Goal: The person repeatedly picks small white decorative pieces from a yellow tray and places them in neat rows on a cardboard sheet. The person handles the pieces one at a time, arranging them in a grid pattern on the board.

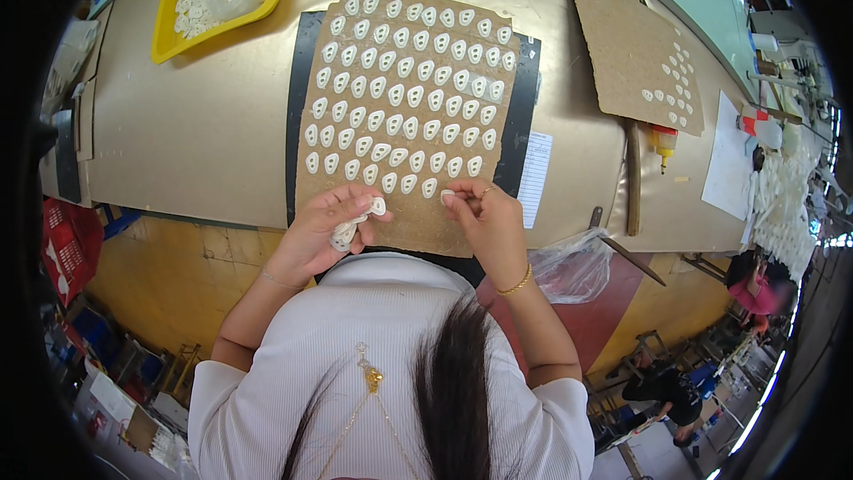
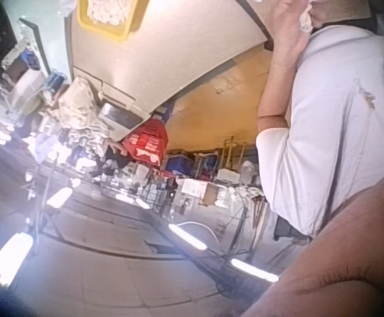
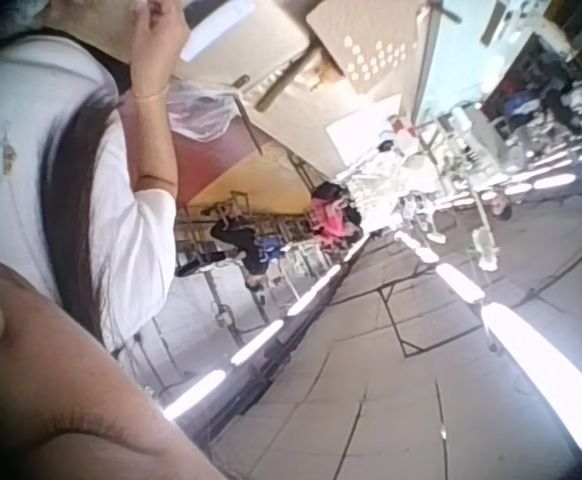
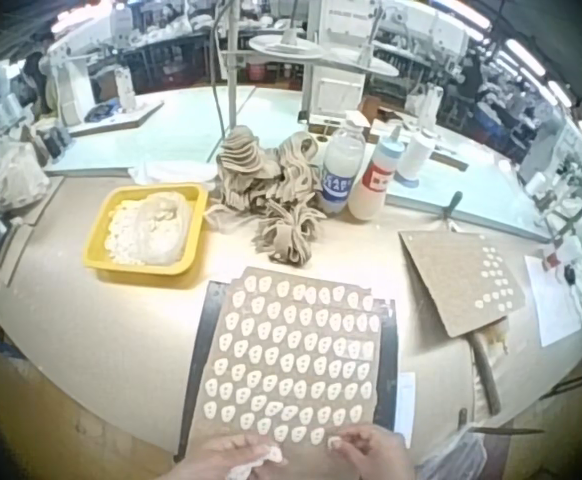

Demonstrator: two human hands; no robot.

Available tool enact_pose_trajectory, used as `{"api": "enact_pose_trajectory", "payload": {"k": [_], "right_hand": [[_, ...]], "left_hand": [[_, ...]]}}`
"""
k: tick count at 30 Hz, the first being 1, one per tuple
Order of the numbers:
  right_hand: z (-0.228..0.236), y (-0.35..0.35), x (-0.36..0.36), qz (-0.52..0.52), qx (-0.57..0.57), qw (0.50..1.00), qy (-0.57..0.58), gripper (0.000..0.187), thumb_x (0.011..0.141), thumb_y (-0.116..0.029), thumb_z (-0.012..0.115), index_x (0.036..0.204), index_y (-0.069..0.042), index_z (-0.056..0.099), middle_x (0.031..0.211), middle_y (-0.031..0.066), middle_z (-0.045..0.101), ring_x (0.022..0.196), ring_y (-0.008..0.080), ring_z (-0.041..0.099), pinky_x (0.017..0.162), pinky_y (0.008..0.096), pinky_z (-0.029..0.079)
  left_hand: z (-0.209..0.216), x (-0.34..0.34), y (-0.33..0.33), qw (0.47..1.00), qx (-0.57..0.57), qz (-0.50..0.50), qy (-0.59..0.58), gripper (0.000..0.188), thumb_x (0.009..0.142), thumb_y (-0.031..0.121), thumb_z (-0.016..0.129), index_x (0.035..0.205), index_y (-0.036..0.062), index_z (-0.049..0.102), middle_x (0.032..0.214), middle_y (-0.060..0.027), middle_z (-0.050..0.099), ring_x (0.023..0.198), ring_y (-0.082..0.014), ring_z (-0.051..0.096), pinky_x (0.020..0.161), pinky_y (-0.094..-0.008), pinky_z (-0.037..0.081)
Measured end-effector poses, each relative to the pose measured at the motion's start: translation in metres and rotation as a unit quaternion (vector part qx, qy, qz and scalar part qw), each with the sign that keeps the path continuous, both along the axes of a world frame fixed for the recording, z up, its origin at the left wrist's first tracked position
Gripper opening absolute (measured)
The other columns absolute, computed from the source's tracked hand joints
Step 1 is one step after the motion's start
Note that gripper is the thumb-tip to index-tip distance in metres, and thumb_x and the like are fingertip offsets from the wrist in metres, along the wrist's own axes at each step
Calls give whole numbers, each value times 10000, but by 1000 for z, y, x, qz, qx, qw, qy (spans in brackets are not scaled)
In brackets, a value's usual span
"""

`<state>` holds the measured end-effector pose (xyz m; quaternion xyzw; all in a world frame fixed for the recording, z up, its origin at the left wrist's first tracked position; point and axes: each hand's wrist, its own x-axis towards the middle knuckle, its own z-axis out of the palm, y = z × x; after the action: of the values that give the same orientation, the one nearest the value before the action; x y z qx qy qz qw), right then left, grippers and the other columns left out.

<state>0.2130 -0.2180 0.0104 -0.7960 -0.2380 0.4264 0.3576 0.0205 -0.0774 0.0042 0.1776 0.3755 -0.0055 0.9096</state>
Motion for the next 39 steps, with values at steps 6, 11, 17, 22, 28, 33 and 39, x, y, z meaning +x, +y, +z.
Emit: {"api": "enact_pose_trajectory", "payload": {"k": [6,11,17,22,28,33,39], "right_hand": [[2,7,0,115,38,955,-272,177,797,-73,736,935,-13,641,817,34,563,674,67,543,583,238,449],[14,12,-7,110,109,983,-99,196,776,-135,763,902,-42,646,754,43,553,627,112,550,568,253,459],[16,14,-18,35,85,978,187,157,819,-98,732,904,-13,632,785,37,633,672,65,592,601,226,472],[16,2,21,-56,108,986,112,113,840,-68,697,922,3,666,790,50,639,687,89,622,622,223,481],[15,-12,33,128,25,985,-115,139,814,-84,710,928,-6,695,792,73,640,654,133,625,614,240,479],[15,-6,27,112,-23,989,-89,120,793,-65,718,896,-12,689,768,49,632,667,117,591,594,250,463],[3,-1,34,220,73,937,-262,154,726,-107,746,842,-43,666,768,52,570,743,219,545,677,326,413]], "left_hand": [[-5,-1,-2,1000,-17,7,-2,168,939,191,592,990,32,574,876,-105,641,538,-116,554,445,-213,414],[-4,3,-7,1000,-3,-3,-17,166,927,198,616,957,42,568,827,-93,632,527,-104,535,435,-212,394],[3,11,-13,998,61,-35,-4,184,930,207,612,984,37,567,833,-89,626,556,-106,551,454,-216,410],[5,9,-12,999,-33,18,20,220,984,230,504,1036,23,561,863,-89,618,641,-123,574,494,-224,441],[5,11,-6,988,-148,46,3,354,1009,239,432,1236,-19,518,917,-94,625,705,-121,595,542,-217,478],[9,8,-6,998,-58,-23,-13,398,1004,264,459,1239,-53,509,845,-80,589,564,-86,517,412,-196,374],[11,8,-6,993,-3,-120,5,396,994,266,493,1207,-65,530,764,-58,544,467,-61,429,351,-186,283]]}}
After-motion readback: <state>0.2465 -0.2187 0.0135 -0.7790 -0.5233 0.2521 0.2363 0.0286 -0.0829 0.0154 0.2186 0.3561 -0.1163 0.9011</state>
